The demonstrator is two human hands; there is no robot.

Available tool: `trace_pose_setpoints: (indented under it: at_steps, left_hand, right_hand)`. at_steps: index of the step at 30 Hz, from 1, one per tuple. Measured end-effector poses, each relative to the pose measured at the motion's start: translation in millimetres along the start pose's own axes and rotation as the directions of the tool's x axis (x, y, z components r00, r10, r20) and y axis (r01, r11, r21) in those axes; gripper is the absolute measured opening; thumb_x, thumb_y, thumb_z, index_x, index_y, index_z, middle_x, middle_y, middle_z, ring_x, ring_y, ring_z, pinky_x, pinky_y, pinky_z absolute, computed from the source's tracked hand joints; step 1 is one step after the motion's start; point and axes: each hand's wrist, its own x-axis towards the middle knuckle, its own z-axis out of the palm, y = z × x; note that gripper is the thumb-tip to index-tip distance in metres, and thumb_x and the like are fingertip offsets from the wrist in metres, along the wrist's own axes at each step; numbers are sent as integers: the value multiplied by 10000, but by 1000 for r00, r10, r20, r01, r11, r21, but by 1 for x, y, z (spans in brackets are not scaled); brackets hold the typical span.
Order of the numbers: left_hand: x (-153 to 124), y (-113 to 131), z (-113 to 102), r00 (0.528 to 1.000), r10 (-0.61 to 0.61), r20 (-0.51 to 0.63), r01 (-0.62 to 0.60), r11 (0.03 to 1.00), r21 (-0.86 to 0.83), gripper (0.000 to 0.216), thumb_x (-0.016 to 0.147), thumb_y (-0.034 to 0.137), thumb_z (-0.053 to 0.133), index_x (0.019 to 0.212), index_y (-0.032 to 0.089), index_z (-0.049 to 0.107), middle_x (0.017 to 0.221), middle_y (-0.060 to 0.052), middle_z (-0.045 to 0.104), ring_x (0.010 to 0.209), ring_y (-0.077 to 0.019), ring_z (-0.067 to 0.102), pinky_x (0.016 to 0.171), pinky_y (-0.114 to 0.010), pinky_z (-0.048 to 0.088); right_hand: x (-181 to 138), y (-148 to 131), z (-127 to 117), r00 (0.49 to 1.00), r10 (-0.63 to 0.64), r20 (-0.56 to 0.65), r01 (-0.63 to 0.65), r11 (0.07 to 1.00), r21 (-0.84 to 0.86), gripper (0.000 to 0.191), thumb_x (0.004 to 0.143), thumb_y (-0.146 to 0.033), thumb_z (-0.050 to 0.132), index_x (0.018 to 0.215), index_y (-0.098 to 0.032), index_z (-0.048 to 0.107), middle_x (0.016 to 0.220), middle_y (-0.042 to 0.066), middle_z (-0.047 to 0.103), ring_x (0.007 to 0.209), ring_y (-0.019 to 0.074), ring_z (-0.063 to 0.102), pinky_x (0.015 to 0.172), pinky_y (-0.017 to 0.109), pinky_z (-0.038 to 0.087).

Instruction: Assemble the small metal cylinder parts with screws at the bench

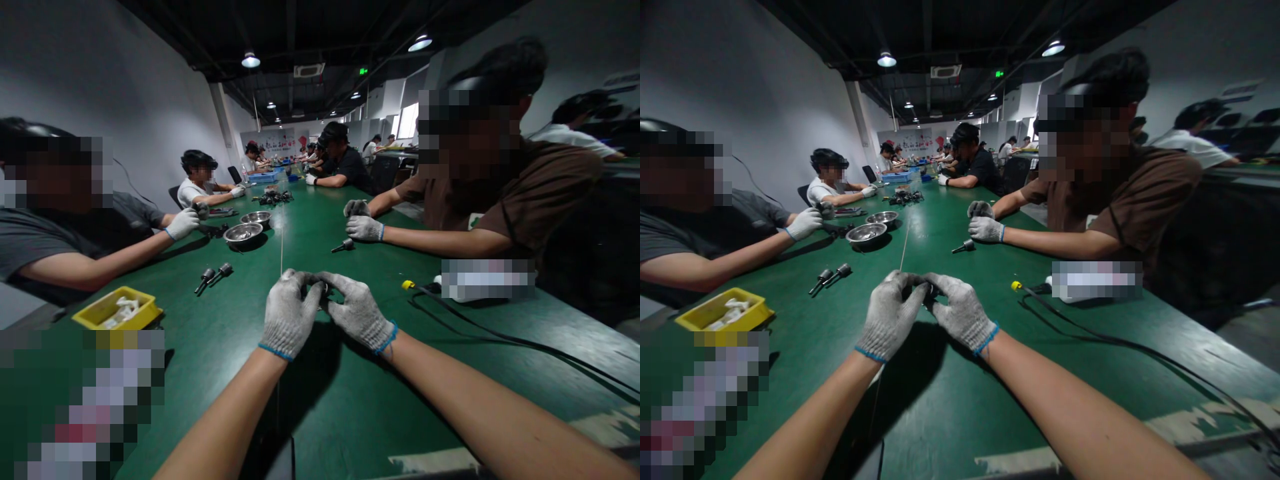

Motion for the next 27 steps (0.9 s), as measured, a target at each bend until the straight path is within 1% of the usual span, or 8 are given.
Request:
trace_pose_setpoints:
  at_steps: [3, 5, 8, 10, 14, 19, 22, 27]
  left_hand:
    - [3, -4, 0, 988, -150, -35, 136, 958, -251, 151, 870, 295, 667, 878, 179, 764, 831, -47, 723, 791, -192, 648, 772, -296, 500]
    - [5, -8, 1, 969, -247, 25, 235, 881, -411, 176, 844, 327, 676, 862, 170, 752, 780, -34, 715, 746, -176, 633, 737, -283, 500]
    - [5, -11, 4, 943, -313, 114, 325, 789, -522, 212, 787, 369, 717, 816, 160, 743, 690, -14, 675, 662, -149, 582, 660, -258, 478]
    - [5, -10, 6, 937, -324, 133, 342, 761, -551, 238, 751, 394, 744, 793, 159, 741, 644, -2, 644, 620, -135, 542, 612, -244, 448]
    - [4, -7, 7, 938, -309, 156, 339, 732, -590, 279, 694, 426, 770, 757, 156, 735, 615, 6, 615, 565, -113, 479, 545, -232, 377]
    - [6, -7, 5, 921, -336, 196, 385, 706, -595, 308, 648, 450, 780, 714, 156, 715, 584, 25, 574, 525, -91, 424, 511, -227, 322]
    - [7, -9, 5, 901, -364, 235, 429, 676, -599, 331, 619, 461, 784, 723, 154, 713, 575, 36, 557, 505, -83, 404, 502, -228, 304]
    - [7, -12, 5, 915, -340, 217, 401, 710, -579, 296, 646, 443, 771, 695, 158, 708, 597, 25, 583, 524, -88, 420, 530, -236, 326]
  right_hand:
    - [3, -1, 1, 1000, 27, 0, -27, 999, 23, 439, 803, -138, 660, 1229, -236, 697, 1161, 67, 785, 1029, 235, 753, 959, 371, 607]
    - [4, -3, 2, 997, 71, -9, -70, 997, 29, 436, 788, -130, 643, 1212, -227, 678, 1117, 65, 777, 1000, 231, 742, 932, 361, 604]
    - [5, -6, 3, 992, 122, -34, -120, 992, 41, 376, 783, -133, 619, 1147, -216, 658, 1006, 53, 756, 911, 220, 724, 857, 342, 602]
    - [5, -10, 4, 992, 116, -42, -113, 992, 62, 320, 788, -147, 618, 1099, -214, 653, 963, 49, 744, 870, 215, 714, 821, 337, 598]
    - [5, -19, 4, 995, 79, -63, -72, 991, 109, 259, 821, -229, 675, 1079, -209, 664, 972, 57, 761, 856, 217, 724, 795, 334, 601]
    - [8, -26, 1, 983, 139, -118, -125, 985, 118, 147, 882, -285, 689, 1004, -210, 718, 909, 51, 790, 795, 206, 745, 732, 311, 609]
    - [9, -25, -2, 985, 127, -112, -114, 987, 114, 115, 881, -287, 706, 960, -210, 740, 904, 53, 802, 791, 205, 751, 742, 314, 614]
    - [8, -23, -3, 989, 96, -111, -88, 993, 75, 118, 876, -270, 710, 965, -210, 758, 924, 58, 806, 814, 208, 755, 760, 316, 612]
